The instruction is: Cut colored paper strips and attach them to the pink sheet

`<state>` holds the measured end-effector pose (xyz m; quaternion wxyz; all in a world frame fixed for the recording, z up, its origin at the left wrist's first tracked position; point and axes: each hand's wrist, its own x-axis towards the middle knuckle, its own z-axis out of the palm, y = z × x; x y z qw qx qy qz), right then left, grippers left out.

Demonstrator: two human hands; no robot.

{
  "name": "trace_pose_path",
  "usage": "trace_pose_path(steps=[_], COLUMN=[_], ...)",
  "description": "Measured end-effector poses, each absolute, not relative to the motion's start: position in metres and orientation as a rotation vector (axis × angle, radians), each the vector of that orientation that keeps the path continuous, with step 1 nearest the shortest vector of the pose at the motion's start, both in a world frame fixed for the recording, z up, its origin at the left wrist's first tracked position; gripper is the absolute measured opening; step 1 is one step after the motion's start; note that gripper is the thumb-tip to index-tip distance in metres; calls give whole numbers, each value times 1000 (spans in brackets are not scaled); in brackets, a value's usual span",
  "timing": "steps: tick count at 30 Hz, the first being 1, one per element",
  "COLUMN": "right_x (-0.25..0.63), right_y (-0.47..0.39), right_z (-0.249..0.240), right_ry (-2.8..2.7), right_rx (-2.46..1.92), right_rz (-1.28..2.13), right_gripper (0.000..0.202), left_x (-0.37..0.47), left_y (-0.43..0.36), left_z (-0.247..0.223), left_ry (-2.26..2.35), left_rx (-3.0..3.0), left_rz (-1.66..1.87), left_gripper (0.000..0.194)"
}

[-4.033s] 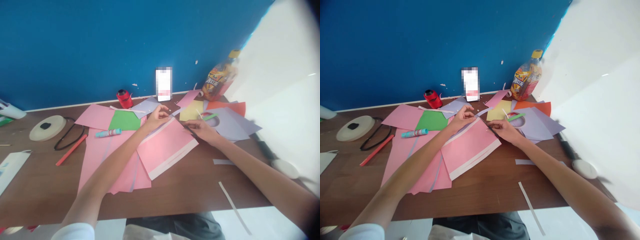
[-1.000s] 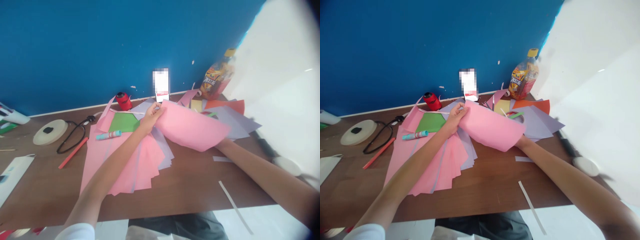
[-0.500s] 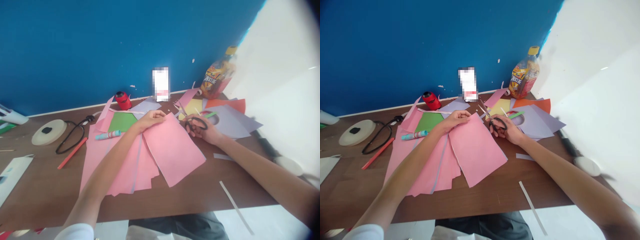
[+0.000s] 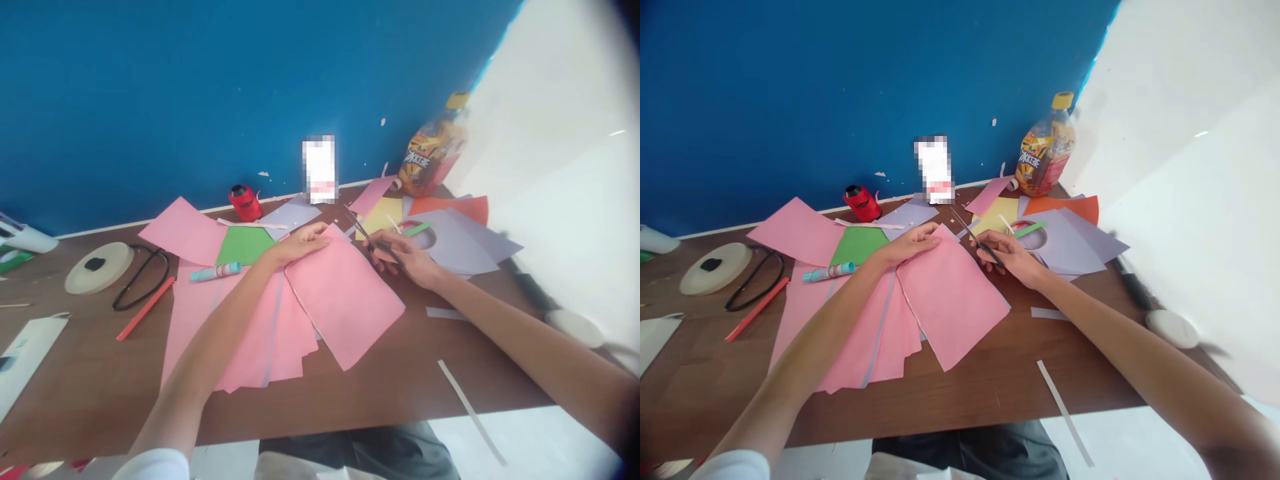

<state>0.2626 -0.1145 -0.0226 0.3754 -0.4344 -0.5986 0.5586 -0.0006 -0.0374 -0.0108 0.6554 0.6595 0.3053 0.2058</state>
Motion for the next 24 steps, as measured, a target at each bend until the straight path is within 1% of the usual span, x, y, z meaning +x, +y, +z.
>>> trace_pose_path(steps=[2,6,13,20,24], right_x=[264,261,260,260,259], right_y=[-114,-115,-113,-115,-115], right_z=[-21,-19,-21,-20,-21], right_ry=[-1546,-1584,-1766,-1792,-1796], right_rx=[-1151,-1193,-1175,-1131,-1106], right_rz=[1414,1374,1277,1330,1346], right_gripper=[34,31,32,29,29], left_x=[-1,-1,-4,-2,1], left_y=[-36,-35,-35,-34,-35], left_z=[-15,-21,-20,-24,-26], left_ry=[682,709,673,725,769], left_rx=[1453,1414,1405,1470,1553], left_rz=[464,552,559,632,650], left_gripper=[49,47,32,33,38])
